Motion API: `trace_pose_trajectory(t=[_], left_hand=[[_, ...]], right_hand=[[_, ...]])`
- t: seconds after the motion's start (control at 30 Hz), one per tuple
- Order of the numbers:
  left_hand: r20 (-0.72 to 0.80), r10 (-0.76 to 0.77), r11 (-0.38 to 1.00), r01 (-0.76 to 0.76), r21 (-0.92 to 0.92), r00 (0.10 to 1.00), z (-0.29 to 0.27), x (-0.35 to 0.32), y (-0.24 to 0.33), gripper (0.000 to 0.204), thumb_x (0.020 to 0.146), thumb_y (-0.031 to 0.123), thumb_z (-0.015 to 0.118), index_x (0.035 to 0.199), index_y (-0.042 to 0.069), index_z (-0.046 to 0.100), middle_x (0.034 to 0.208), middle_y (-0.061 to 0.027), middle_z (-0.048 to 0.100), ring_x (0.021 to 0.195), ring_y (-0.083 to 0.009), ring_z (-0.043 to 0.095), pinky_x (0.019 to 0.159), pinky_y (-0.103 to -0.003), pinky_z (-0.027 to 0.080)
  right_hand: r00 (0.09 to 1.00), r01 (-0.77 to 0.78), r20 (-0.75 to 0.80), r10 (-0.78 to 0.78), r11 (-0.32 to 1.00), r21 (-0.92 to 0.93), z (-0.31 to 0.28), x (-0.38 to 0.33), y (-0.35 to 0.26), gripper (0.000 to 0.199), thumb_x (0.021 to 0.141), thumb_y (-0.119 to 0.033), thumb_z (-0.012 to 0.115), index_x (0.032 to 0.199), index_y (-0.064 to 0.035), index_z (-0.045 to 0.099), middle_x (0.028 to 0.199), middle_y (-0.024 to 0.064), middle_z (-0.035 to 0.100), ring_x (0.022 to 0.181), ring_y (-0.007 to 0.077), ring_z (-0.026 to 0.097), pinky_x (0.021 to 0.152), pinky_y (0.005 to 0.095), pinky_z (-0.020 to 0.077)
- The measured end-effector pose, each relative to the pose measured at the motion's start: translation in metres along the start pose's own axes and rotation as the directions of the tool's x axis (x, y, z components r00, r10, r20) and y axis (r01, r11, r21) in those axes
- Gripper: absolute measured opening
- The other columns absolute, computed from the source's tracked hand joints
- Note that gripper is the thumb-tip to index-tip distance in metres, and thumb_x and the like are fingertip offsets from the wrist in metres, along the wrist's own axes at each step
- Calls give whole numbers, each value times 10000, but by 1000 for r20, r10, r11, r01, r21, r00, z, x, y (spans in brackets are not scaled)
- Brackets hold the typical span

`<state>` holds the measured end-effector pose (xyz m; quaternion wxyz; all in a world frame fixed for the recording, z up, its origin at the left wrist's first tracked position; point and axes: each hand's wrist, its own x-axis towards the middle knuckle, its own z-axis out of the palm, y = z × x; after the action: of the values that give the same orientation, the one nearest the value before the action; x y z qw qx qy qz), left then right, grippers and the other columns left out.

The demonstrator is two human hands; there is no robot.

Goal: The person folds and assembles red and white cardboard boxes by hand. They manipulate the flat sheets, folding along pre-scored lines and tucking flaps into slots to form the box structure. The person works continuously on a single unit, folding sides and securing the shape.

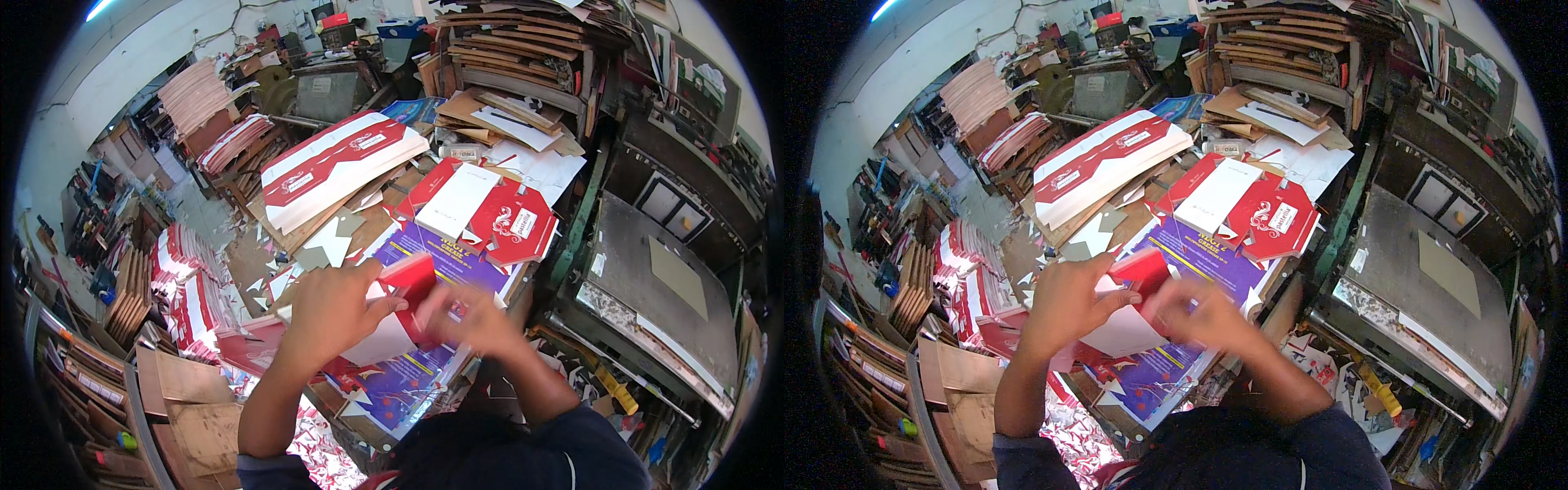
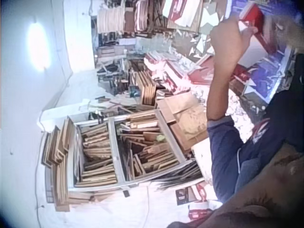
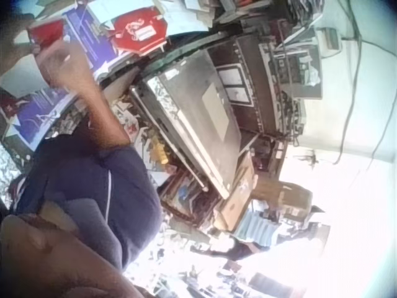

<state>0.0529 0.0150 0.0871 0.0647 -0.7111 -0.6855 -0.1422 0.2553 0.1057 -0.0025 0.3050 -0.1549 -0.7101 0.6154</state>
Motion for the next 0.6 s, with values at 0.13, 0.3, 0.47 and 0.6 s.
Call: trace_pose_trajectory(t=[0.13,0.3,0.47,0.6], left_hand=[[-25,-14,1000,15,17,1000,-9,-19,20,418,862,479,711,842,68,636,610,-141,622,593,-353,650,581,-456,481],[-409,-219,963,127,-239,886,-37,-56,-12,354,799,263,832,1051,49,704,653,-91,647,588,-236,645,606,-326,508],[-685,-630,776,268,-571,366,-89,-156,-86,266,904,150,730,1135,34,669,987,-54,690,829,-131,623,739,-255,499],[-670,-742,661,147,-736,-14,-97,-254,-110,511,946,323,711,1275,-35,554,1156,-149,655,973,-221,655,866,-356,542]], right_hand=[[839,-38,-432,-331,756,-654,-84,49,71,312,827,-225,784,1050,-36,676,1022,158,642,961,283,629,830,384,523],[890,-292,-430,-153,533,-794,-122,72,137,441,775,-236,822,1141,-44,668,1177,190,601,1089,357,586,886,451,504],[829,-160,-417,-373,557,-815,-126,82,175,154,839,-129,733,920,2,723,867,169,676,849,346,655,772,410,524],[756,-86,-517,-401,723,-686,-118,86,176,119,863,-105,689,941,-18,710,857,151,683,776,327,658,751,416,526]])
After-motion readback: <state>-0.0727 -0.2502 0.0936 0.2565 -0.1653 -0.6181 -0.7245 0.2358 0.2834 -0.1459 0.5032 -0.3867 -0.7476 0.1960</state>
